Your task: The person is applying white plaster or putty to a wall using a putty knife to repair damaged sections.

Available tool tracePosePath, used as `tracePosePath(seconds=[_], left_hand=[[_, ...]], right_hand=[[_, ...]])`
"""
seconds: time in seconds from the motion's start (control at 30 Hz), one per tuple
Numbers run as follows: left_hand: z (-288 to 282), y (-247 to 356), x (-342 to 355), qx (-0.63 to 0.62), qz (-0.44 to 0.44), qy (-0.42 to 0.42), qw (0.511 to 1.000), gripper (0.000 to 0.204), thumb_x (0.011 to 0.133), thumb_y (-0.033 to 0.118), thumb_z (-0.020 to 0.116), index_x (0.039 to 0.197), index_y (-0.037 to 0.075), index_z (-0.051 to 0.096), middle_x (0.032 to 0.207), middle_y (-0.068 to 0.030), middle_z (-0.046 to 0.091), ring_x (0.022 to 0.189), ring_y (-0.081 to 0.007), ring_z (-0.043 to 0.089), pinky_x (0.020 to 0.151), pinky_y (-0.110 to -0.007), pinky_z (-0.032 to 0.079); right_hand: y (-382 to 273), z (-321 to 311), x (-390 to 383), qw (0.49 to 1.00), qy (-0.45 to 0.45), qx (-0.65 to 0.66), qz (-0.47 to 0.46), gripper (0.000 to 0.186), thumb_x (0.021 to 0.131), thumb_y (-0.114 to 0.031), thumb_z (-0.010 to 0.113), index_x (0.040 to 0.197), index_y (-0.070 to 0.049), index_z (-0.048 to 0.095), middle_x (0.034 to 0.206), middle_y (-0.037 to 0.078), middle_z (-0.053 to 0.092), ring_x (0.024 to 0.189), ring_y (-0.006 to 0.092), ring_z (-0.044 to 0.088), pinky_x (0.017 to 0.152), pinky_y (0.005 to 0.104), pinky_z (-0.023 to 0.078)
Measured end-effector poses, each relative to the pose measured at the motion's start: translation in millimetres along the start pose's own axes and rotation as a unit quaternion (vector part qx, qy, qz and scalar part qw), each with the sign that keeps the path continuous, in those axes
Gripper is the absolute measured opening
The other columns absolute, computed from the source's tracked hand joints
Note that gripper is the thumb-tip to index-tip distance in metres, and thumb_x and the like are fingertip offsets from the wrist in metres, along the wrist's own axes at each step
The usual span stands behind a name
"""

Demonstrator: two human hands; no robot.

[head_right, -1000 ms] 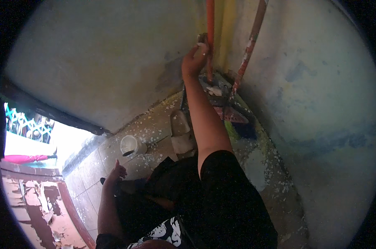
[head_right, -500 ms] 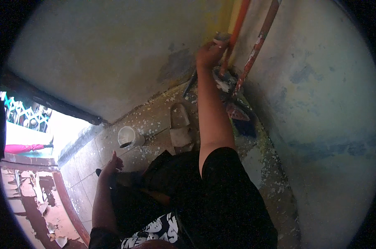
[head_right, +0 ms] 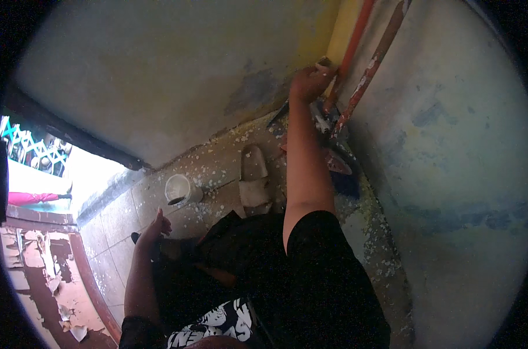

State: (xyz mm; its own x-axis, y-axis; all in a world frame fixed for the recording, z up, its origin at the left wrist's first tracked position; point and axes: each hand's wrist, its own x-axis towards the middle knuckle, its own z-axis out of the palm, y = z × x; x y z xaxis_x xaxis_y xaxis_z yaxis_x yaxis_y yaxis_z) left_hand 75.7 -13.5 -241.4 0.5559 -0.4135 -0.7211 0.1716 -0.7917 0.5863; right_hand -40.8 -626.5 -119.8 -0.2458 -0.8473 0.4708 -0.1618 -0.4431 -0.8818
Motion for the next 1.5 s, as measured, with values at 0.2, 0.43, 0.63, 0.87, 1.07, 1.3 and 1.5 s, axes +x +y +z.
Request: tracePosePath(seconds=[0.2,0.43,0.63,0.87,1.07,1.3,1.5], left_hand=[[1,1,-2,0.006,-0.021,0.000,1.000,0.075,0.093,0.075,0.023,0.093,0.009,0.058,0.077,-0.0033,0.061,0.066,-0.0162,0.059,0.062,-0.031,0.044],[2,7,-6,-0.014,0.007,-0.026,1.000,0.075,0.093,0.075,0.024,0.087,0.009,0.059,0.073,-0.0037,0.060,0.066,-0.0178,0.059,0.064,-0.033,0.044],[5,10,-12,0.015,-0.013,-0.002,1.000,0.073,0.094,0.072,0.023,0.087,0.009,0.060,0.074,-0.0037,0.062,0.067,-0.0172,0.060,0.066,-0.033,0.044],[6,8,-8,0.032,-0.001,-0.015,0.999,0.074,0.095,0.072,0.023,0.085,0.008,0.060,0.073,-0.0051,0.062,0.067,-0.0173,0.060,0.065,-0.033,0.044],[9,7,-4,0.042,-0.010,-0.019,0.999,0.079,0.093,0.075,0.021,0.093,0.007,0.061,0.074,-0.0059,0.062,0.067,-0.0172,0.059,0.063,-0.033,0.043],[5,7,-5,0.053,-0.035,-0.023,0.998,0.087,0.088,0.081,0.019,0.101,0.007,0.062,0.078,-0.0045,0.063,0.070,-0.0161,0.059,0.065,-0.033,0.041],[9,13,-12,0.052,-0.041,-0.013,0.998,0.086,0.089,0.079,0.019,0.102,0.007,0.062,0.079,-0.0045,0.063,0.071,-0.0161,0.059,0.068,-0.034,0.041]], right_hand=[[10,18,-34,0.988,0.078,-0.063,-0.119,0.017,0.088,-0.007,0.055,0.102,0.003,0.056,0.100,0.022,0.062,0.095,0.0374,0.062,0.085,0.0439,0.049],[17,22,-54,0.981,-0.114,-0.008,0.157,0.018,0.092,-0.010,0.051,0.105,0.000,0.057,0.098,0.021,0.064,0.092,0.0347,0.064,0.077,0.0441,0.052],[16,23,-24,0.970,-0.019,0.127,0.208,0.015,0.089,-0.010,0.057,0.100,-0.001,0.058,0.099,0.015,0.064,0.092,0.0281,0.062,0.082,0.0384,0.047],[25,35,-16,0.966,-0.027,0.205,0.156,0.021,0.093,-0.016,0.055,0.106,0.000,0.058,0.104,0.014,0.064,0.096,0.0257,0.063,0.085,0.0346,0.046],[35,44,-23,0.923,-0.076,0.322,0.199,0.038,0.094,-0.021,0.058,0.121,0.005,0.059,0.114,0.014,0.066,0.106,0.0237,0.062,0.090,0.0339,0.046],[17,23,-14,0.937,-0.110,0.216,0.250,0.033,0.095,-0.020,0.059,0.118,0.002,0.066,0.117,0.022,0.066,0.111,0.0304,0.063,0.093,0.0398,0.049],[9,19,-10,0.900,-0.127,0.251,0.332,0.038,0.093,-0.027,0.061,0.125,-0.007,0.065,0.120,0.011,0.064,0.109,0.0238,0.061,0.088,0.0366,0.047]])
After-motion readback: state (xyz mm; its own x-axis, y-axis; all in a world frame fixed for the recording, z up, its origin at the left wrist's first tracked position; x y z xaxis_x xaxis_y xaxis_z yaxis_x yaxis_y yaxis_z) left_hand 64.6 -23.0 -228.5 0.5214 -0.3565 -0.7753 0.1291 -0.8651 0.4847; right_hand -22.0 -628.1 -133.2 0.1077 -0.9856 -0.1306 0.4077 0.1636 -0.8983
